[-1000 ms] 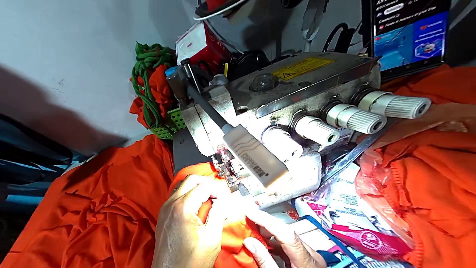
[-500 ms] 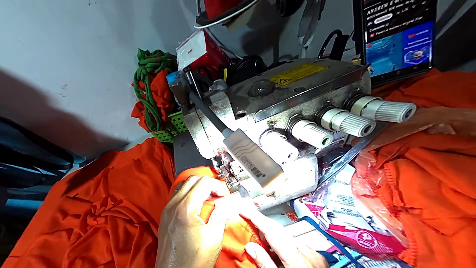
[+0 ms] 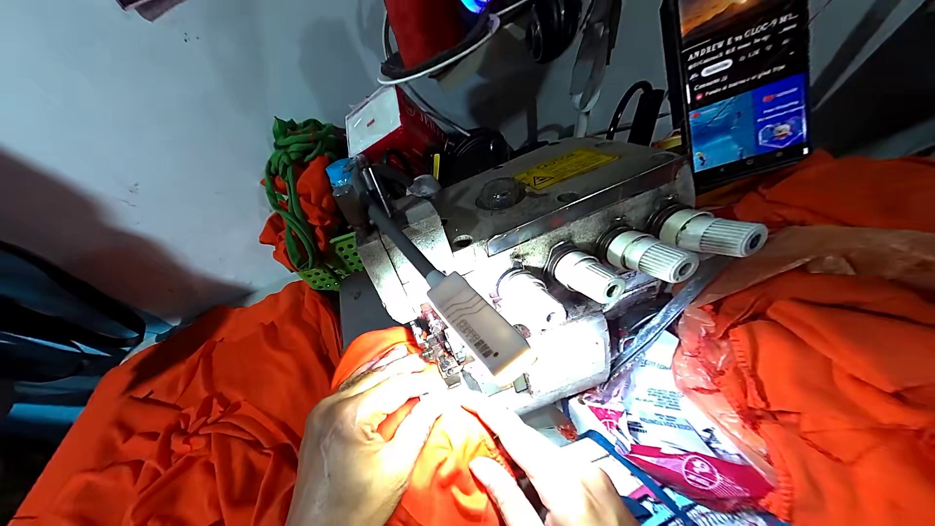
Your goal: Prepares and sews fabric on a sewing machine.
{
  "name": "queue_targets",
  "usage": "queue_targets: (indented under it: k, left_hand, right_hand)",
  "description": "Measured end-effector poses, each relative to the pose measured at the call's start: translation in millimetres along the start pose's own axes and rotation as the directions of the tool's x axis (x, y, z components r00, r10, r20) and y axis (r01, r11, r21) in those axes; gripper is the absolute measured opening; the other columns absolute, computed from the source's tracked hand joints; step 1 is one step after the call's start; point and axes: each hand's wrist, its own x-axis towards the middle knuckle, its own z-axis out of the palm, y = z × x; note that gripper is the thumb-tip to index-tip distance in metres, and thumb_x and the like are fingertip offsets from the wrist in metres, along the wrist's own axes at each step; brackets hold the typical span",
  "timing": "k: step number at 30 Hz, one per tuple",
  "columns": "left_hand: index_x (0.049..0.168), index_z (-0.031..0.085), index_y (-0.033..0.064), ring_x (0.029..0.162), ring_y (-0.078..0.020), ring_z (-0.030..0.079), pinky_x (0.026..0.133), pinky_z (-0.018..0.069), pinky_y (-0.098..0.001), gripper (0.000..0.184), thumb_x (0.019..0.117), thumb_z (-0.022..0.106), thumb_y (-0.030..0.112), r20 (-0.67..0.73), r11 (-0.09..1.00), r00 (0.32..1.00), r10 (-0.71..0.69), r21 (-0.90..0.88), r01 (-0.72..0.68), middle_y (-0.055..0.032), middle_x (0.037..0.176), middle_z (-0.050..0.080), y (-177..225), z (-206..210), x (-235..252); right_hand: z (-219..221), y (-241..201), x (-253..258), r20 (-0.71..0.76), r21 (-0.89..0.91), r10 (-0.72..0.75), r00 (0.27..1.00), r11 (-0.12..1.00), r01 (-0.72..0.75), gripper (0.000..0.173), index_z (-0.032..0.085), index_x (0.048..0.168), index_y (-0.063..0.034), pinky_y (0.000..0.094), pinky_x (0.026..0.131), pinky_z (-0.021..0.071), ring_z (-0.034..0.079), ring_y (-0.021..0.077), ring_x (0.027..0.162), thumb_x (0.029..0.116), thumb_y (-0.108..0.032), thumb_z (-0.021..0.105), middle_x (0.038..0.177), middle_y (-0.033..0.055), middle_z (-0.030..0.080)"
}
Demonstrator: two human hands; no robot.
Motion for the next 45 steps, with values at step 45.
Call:
queue_targets:
  k: [45]
  left_hand:
    - [0.12,0.076,0.0138,0.125,-0.0257,0.062,0.103,0.0496,-0.0486,0.027,0.1014,0.058,0.021,0.107,0.977,0.974,-0.198,0.101,0.187,-0.0075,0.132,0.068,-19,7,20]
  right_hand:
    - [48,-16,25,-0.168,0.372,-0.153,0.974,0.905,0.206,0.017,0.074,0.101,0.0059,0.0206,0.086,0.0551,0.07,0.0086,0.091,0.0965,0.0,0.059,0.095,0.013,0.074]
